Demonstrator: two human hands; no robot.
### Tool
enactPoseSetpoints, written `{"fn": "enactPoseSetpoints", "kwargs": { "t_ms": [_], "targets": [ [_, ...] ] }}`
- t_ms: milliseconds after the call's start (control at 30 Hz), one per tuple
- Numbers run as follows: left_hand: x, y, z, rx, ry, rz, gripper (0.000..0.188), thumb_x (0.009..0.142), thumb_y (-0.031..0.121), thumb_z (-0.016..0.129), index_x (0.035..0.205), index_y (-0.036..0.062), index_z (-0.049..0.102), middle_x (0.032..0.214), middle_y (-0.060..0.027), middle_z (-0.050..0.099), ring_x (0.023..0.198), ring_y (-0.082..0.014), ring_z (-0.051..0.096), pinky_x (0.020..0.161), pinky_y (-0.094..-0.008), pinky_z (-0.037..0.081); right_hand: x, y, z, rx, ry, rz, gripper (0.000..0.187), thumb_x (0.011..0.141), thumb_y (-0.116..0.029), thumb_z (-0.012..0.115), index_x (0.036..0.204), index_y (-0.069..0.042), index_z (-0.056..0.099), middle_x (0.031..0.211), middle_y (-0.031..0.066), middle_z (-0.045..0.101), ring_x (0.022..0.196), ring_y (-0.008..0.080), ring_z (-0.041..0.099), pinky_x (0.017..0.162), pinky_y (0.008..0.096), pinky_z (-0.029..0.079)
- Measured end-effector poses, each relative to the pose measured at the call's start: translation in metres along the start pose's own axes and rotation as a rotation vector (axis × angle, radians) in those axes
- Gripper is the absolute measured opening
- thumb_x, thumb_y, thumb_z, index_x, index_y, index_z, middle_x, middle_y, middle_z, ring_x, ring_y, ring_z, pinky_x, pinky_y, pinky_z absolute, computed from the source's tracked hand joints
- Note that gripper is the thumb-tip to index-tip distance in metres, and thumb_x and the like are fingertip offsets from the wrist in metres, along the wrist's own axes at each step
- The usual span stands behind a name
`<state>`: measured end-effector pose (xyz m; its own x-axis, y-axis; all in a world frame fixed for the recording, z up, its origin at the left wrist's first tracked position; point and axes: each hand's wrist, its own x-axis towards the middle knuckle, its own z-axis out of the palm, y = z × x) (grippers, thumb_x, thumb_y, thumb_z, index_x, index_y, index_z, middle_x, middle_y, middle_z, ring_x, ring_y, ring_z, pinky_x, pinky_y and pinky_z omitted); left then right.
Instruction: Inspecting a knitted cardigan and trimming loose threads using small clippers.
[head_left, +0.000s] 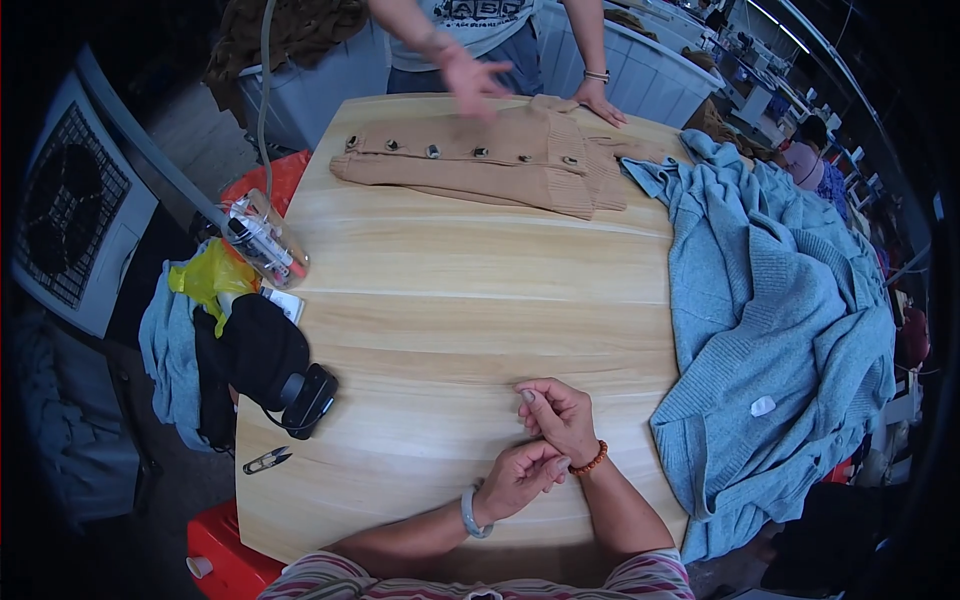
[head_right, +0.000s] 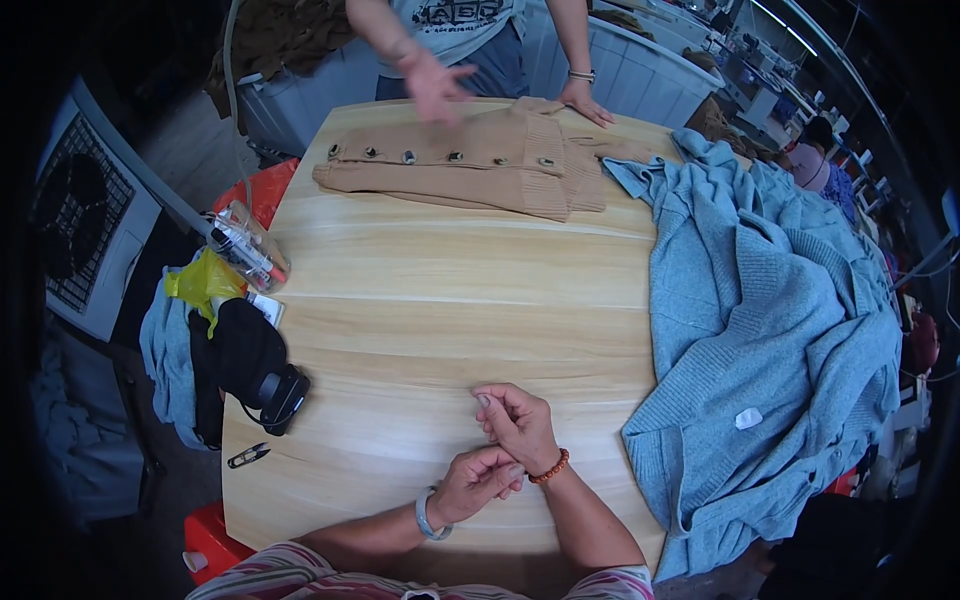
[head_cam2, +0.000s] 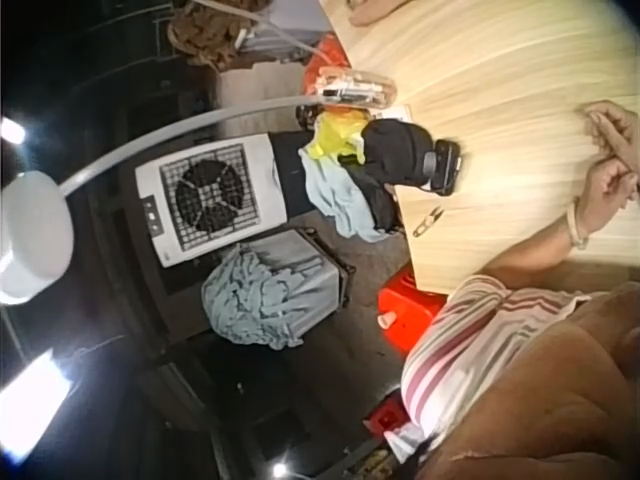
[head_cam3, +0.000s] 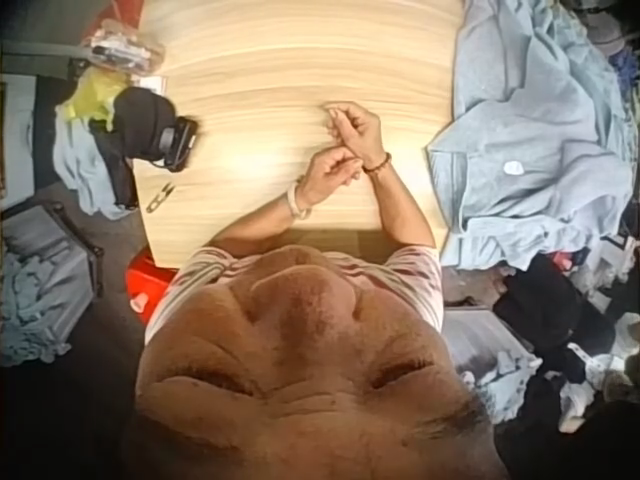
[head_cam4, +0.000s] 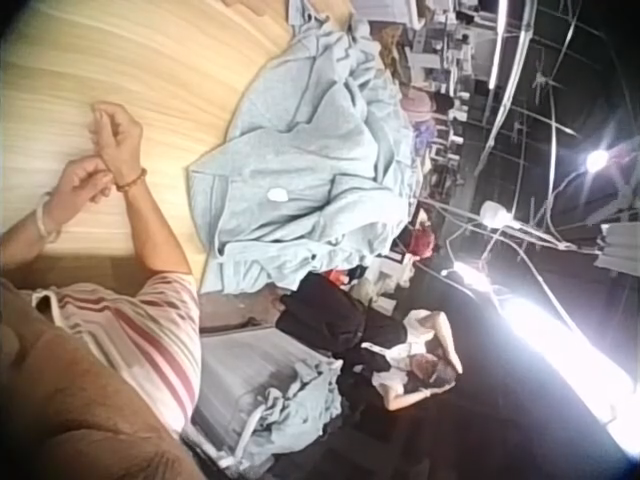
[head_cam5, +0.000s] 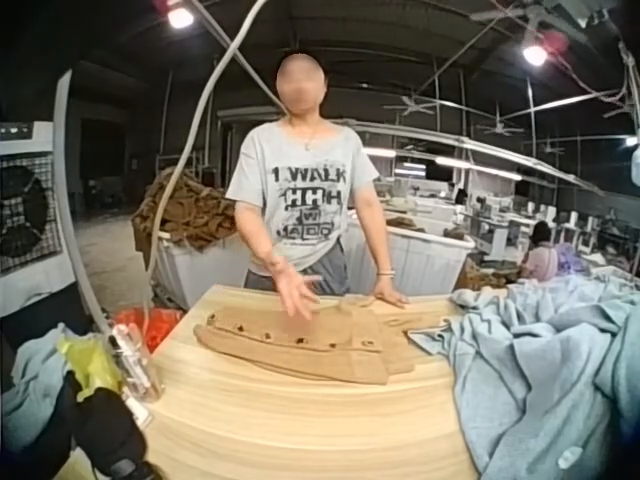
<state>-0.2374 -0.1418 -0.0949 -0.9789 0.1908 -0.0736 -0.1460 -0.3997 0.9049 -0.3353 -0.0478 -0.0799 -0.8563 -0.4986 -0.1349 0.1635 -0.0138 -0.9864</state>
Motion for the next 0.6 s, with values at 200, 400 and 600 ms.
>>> {"fn": "enactPoseSetpoints", "kwargs": {
  "t_ms": [200, 400, 600],
  "targets": [
    [-0.0001, 0.0012, -0.0005, -0.003, -0.011, -0.005, 0.018, 0.097, 0.014, 0.052, 0.103, -0.001, 0.059, 0.082, -0.0028, 0.06, 0.067, -0.0048, 0.052, 0.06, -0.0195, 0.045, 0.0002, 0.0003, -0.0005, 0.002, -0.002, -0.008, 0.018, 0.096, -0.013, 0.054, 0.107, -0.002, 0.064, 0.074, -0.0012, 0.061, 0.062, 0.0015, 0.052, 0.055, 0.017, 0.045],
    [-0.0004, 0.0035, 0.0019, -0.03, 0.001, -0.011, 0.019, 0.097, 0.016, 0.053, 0.104, -0.0003, 0.059, 0.08, -0.0014, 0.059, 0.066, -0.0042, 0.05, 0.059, -0.0192, 0.043, 0.0007, 0.0003, 0.0, -0.015, 0.003, -0.013, 0.018, 0.096, -0.012, 0.054, 0.106, -0.002, 0.065, 0.073, -0.0016, 0.061, 0.061, 0.0015, 0.051, 0.054, 0.0169, 0.045],
    [0.0001, 0.0034, 0.0029, -0.038, 0.013, 0.002, 0.019, 0.096, 0.019, 0.055, 0.103, 0.001, 0.06, 0.077, 0.0006, 0.058, 0.064, -0.0033, 0.048, 0.058, -0.0186, 0.042, 0.0007, 0.0002, 0.0005, 0.004, 0.014, -0.014, 0.016, 0.095, -0.013, 0.056, 0.104, -0.003, 0.066, 0.072, -0.0011, 0.062, 0.059, 0.0012, 0.052, 0.053, 0.0161, 0.045]
  ]
}}
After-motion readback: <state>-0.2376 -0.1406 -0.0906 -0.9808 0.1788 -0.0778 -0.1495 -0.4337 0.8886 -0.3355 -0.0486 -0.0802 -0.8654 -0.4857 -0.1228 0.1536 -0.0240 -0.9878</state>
